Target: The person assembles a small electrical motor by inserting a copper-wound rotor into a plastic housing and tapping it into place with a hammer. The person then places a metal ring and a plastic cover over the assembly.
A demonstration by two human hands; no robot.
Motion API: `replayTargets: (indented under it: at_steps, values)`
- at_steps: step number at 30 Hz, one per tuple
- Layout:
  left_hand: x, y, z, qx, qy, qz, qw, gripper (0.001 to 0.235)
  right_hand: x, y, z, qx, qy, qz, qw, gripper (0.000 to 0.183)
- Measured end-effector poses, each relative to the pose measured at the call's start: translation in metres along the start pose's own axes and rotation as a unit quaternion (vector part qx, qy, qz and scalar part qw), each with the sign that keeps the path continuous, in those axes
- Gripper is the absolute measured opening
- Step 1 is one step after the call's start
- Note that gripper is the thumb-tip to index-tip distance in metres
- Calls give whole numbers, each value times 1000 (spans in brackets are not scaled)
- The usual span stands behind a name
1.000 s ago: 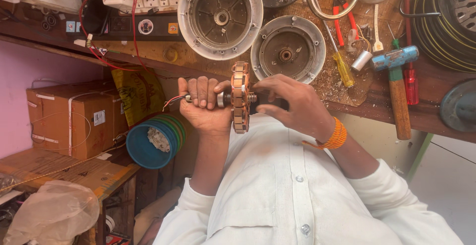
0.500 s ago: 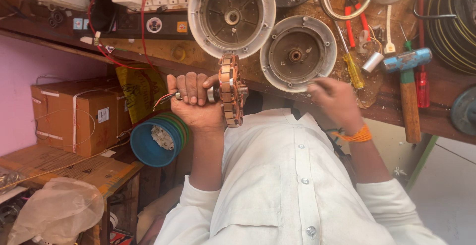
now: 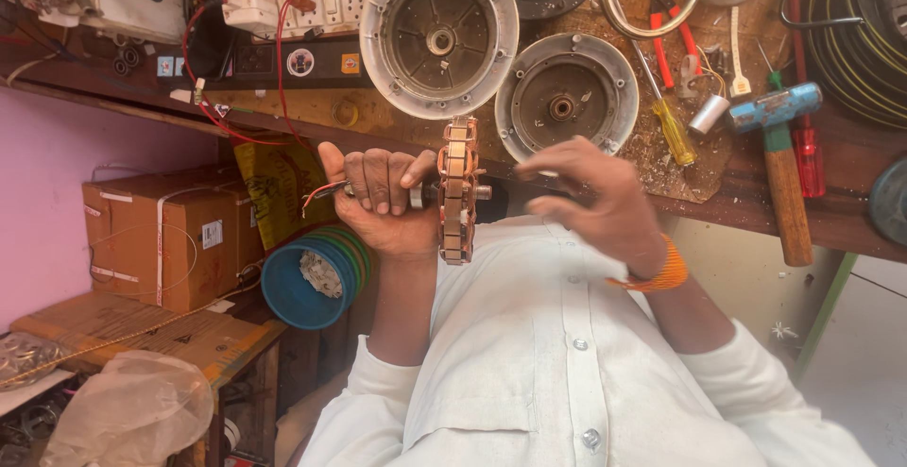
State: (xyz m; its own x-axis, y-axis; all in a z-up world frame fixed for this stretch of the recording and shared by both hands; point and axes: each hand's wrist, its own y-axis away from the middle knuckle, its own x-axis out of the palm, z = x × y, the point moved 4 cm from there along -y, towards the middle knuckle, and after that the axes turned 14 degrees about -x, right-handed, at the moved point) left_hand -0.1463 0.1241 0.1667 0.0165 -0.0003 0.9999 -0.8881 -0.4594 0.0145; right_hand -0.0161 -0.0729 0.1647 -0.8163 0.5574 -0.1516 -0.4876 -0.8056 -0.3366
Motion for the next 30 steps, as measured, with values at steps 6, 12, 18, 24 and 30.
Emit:
replayTargets:
  at_steps: [6,12,18,24,30]
  values:
    - [2,5,0,3,-6,-13,1000,70,32,-41,41,-170,192,42,966,32]
    - [6,10,-3,14,-16,-4,1000,69,44,-37,43,-169,179,64,967,25]
    - [8,10,-4,20,-27,-8,999,68,52,-37,37,-82,99,84,988,19]
    - [-2,8,-4,5,-23,-35,999,66,49,-31,22,-7,71,120,990,26]
    - [-15,3,-3,-18,-25,-136,990,57,46,-28,-2,-5,73,110,991,25]
